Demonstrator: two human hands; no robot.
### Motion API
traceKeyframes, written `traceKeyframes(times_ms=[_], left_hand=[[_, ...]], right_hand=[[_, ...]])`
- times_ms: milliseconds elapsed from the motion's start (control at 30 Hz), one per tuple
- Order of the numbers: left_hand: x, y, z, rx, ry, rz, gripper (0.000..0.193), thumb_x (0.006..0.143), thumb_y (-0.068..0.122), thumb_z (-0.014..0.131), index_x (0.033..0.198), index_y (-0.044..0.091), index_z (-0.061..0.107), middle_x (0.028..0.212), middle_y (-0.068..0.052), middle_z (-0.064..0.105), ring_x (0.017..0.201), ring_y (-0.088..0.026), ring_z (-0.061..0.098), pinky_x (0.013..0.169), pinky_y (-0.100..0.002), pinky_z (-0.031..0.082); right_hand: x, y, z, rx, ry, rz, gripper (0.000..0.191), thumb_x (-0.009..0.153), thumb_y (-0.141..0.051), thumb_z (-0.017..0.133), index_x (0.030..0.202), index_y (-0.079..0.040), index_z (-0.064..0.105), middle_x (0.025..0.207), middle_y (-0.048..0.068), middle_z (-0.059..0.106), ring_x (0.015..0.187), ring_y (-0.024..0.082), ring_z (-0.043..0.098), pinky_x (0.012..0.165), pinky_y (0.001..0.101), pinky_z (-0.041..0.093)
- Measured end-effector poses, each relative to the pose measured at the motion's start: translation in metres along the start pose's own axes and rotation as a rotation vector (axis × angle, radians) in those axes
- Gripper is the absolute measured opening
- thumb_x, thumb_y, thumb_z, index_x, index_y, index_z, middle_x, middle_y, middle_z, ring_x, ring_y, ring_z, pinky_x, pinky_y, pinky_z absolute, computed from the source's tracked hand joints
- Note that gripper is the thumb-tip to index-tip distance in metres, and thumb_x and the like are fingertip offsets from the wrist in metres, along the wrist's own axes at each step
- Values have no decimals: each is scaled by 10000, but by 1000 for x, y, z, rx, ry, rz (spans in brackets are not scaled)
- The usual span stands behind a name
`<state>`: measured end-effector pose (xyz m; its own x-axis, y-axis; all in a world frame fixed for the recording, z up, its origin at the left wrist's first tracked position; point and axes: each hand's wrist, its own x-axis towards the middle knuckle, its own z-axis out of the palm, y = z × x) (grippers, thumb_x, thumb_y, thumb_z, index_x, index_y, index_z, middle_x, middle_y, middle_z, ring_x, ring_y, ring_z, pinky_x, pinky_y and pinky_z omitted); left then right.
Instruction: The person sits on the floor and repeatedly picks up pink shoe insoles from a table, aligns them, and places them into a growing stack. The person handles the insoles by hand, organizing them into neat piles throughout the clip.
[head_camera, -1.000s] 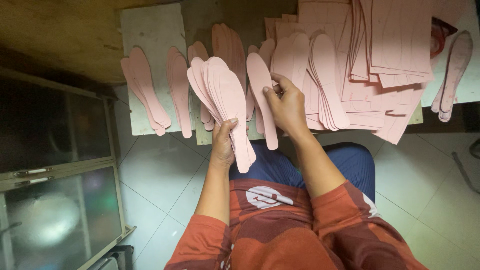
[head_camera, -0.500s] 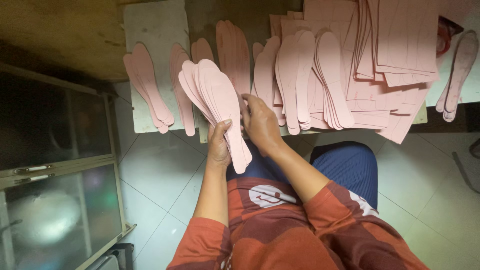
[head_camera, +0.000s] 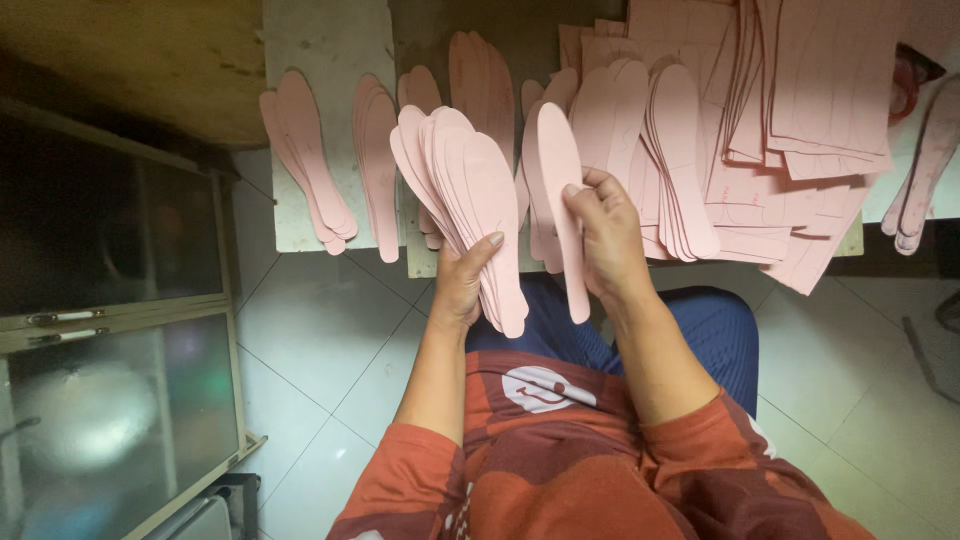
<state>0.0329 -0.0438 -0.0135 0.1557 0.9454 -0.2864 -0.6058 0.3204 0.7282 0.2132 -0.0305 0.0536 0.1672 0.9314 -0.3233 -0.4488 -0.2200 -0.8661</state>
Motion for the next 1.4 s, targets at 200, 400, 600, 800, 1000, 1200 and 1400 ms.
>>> traceKeyframes(times_ms=[200, 400, 600, 800, 1000, 1200, 1400], left_hand=[[1, -10, 16, 10, -63, -56, 523, 925, 146, 704, 1385, -23, 523, 1254, -117, 683, 1122, -183, 671, 981, -330, 549], [5, -12, 12, -127, -149, -108, 474, 892, 65, 588, 1343, -75, 542, 1185, -176, 702, 1031, -245, 702, 938, -375, 580], [1, -12, 28, 83, -142, -69, 500, 872, 45, 650, 1343, -68, 524, 1180, -154, 678, 1040, -232, 683, 921, -359, 573], [-4, -13, 44, 154, -123, -15, 516, 881, 48, 697, 1358, -71, 536, 1244, -150, 680, 1097, -207, 675, 969, -333, 555], [-4, -13, 48, 152, -101, -28, 521, 873, 48, 713, 1350, -65, 535, 1234, -160, 685, 1096, -222, 682, 967, -351, 558], [-8, -16, 54, 129, -130, -29, 543, 884, 48, 719, 1378, -61, 520, 1269, -152, 668, 1131, -214, 669, 996, -344, 548], [-13, -20, 45, 145, -103, 3, 591, 855, 35, 741, 1387, -44, 497, 1270, -138, 651, 1135, -212, 660, 994, -342, 545]], right_hand=[[-17, 13, 8, -130, -27, 50, 294, 949, -51, 698, 1209, 66, 622, 1040, 118, 735, 883, 137, 706, 783, 266, 601], [-14, -12, -17, 91, -103, 3, 245, 984, -62, 641, 1206, 29, 593, 1064, 121, 724, 913, 169, 723, 828, 314, 624], [-28, -20, -23, -38, -69, 29, 277, 961, -57, 655, 1224, 20, 620, 1039, 124, 720, 843, 169, 706, 749, 329, 605], [-30, -5, -23, -84, 28, -19, 256, 960, -61, 680, 1188, 37, 621, 1081, 132, 730, 924, 161, 714, 827, 307, 608], [-28, -2, -35, 82, 10, 30, 242, 975, -81, 652, 1185, 35, 616, 1096, 147, 719, 942, 175, 719, 847, 319, 611], [-28, 15, -27, 143, -45, 29, 286, 991, -109, 623, 1240, 30, 621, 1117, 128, 715, 960, 167, 698, 857, 315, 591], [-32, 36, -26, -139, -32, -25, 285, 1016, -143, 638, 1246, 26, 647, 1084, 81, 712, 930, 106, 652, 816, 271, 562]])
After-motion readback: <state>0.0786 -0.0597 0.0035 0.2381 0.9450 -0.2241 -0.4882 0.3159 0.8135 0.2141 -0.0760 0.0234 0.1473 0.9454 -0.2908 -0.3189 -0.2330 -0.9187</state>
